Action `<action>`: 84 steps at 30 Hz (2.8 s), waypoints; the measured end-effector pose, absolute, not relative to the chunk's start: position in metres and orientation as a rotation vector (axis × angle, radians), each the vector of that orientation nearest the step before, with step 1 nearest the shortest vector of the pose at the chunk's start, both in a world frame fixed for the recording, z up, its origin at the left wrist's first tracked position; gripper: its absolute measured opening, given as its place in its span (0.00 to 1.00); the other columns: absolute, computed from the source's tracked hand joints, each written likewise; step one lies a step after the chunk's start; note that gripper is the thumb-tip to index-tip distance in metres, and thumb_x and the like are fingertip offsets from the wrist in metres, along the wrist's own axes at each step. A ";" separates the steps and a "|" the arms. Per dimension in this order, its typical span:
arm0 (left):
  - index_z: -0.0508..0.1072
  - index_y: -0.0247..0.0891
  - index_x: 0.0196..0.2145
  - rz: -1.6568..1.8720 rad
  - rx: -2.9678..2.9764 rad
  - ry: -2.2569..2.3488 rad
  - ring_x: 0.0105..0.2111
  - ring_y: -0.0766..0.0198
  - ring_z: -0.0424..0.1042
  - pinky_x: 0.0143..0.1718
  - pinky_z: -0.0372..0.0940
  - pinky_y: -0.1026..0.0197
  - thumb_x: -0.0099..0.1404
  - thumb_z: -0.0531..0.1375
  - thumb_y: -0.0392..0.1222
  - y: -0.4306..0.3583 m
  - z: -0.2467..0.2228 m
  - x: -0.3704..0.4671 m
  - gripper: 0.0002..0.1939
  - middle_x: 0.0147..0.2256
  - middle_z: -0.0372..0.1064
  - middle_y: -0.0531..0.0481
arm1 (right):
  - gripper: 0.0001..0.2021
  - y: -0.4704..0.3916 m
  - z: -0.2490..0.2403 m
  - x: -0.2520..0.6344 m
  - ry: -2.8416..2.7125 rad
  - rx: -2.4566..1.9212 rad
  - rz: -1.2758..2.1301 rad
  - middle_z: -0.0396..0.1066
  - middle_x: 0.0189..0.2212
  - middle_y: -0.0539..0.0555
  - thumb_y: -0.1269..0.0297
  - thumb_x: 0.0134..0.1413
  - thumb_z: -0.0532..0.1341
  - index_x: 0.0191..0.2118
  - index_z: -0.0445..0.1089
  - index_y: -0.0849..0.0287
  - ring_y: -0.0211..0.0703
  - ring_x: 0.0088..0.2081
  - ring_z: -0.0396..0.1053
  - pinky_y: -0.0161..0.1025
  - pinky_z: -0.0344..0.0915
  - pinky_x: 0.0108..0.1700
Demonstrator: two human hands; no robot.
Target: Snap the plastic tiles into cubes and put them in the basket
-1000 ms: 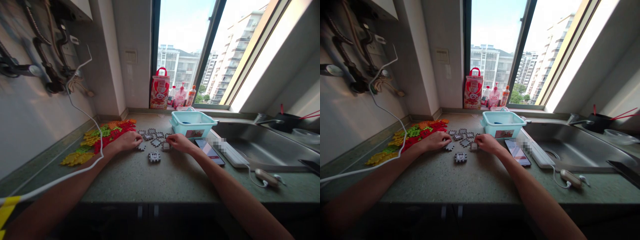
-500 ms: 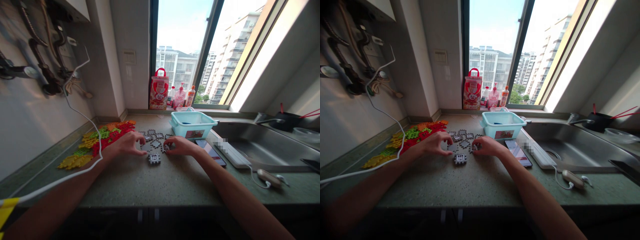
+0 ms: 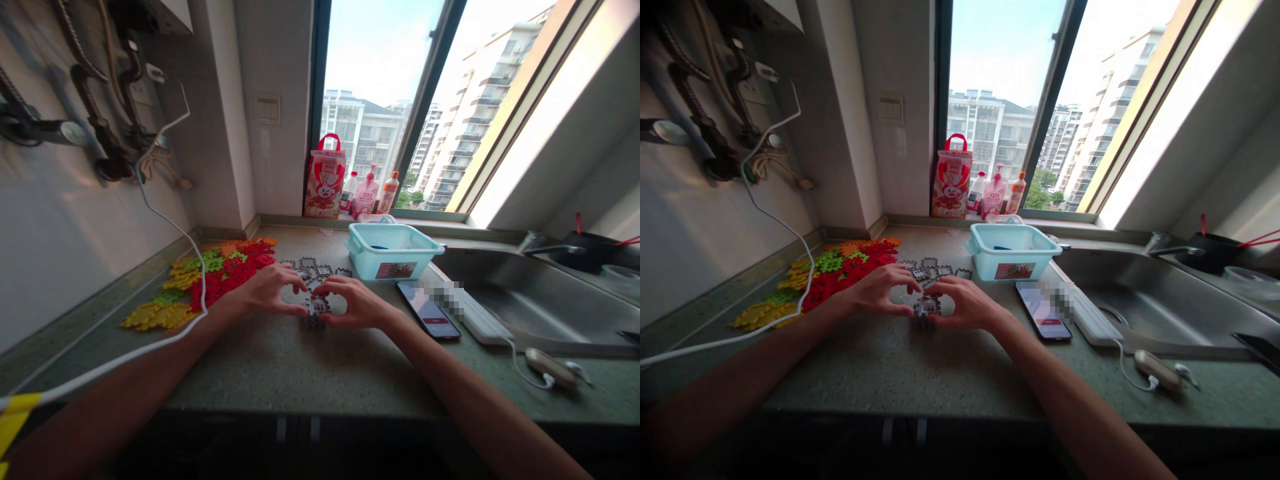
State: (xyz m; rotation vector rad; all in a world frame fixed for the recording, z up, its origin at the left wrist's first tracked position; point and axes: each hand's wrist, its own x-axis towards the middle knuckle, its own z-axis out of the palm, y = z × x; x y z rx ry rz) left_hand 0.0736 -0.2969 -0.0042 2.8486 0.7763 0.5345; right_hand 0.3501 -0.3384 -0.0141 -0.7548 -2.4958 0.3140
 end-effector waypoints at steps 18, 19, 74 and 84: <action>0.80 0.41 0.45 0.458 2.984 1.454 0.62 0.42 0.65 0.62 0.58 0.41 0.69 0.59 0.57 -0.246 -0.041 0.047 0.19 0.60 0.70 0.38 | 0.19 -0.293 -0.040 0.390 -2.358 -1.676 -0.018 0.73 0.60 0.62 0.58 0.68 0.59 0.60 0.72 0.56 0.56 0.55 0.75 0.45 0.69 0.57; 0.80 0.41 0.43 0.465 2.977 1.423 0.59 0.44 0.68 0.61 0.59 0.43 0.68 0.60 0.56 -0.249 -0.039 0.049 0.18 0.57 0.73 0.39 | 0.18 -0.292 -0.041 0.391 -2.374 -1.676 -0.004 0.74 0.59 0.61 0.57 0.68 0.59 0.58 0.74 0.56 0.56 0.55 0.76 0.44 0.69 0.56; 0.78 0.40 0.40 0.629 2.740 0.850 0.44 0.53 0.72 0.49 0.62 0.55 0.54 0.72 0.51 -0.317 0.002 0.097 0.19 0.41 0.76 0.47 | 0.07 -0.291 -0.050 0.371 -2.460 -1.067 0.146 0.77 0.48 0.58 0.66 0.59 0.68 0.43 0.82 0.54 0.50 0.49 0.75 0.44 0.68 0.56; 0.79 0.41 0.47 0.443 2.867 0.985 0.48 0.46 0.74 0.51 0.63 0.51 0.50 0.71 0.68 -0.322 -0.008 0.101 0.35 0.45 0.79 0.44 | 0.15 -0.289 -0.043 0.375 -2.457 -1.153 0.222 0.79 0.39 0.55 0.61 0.56 0.71 0.48 0.78 0.59 0.46 0.39 0.75 0.38 0.67 0.43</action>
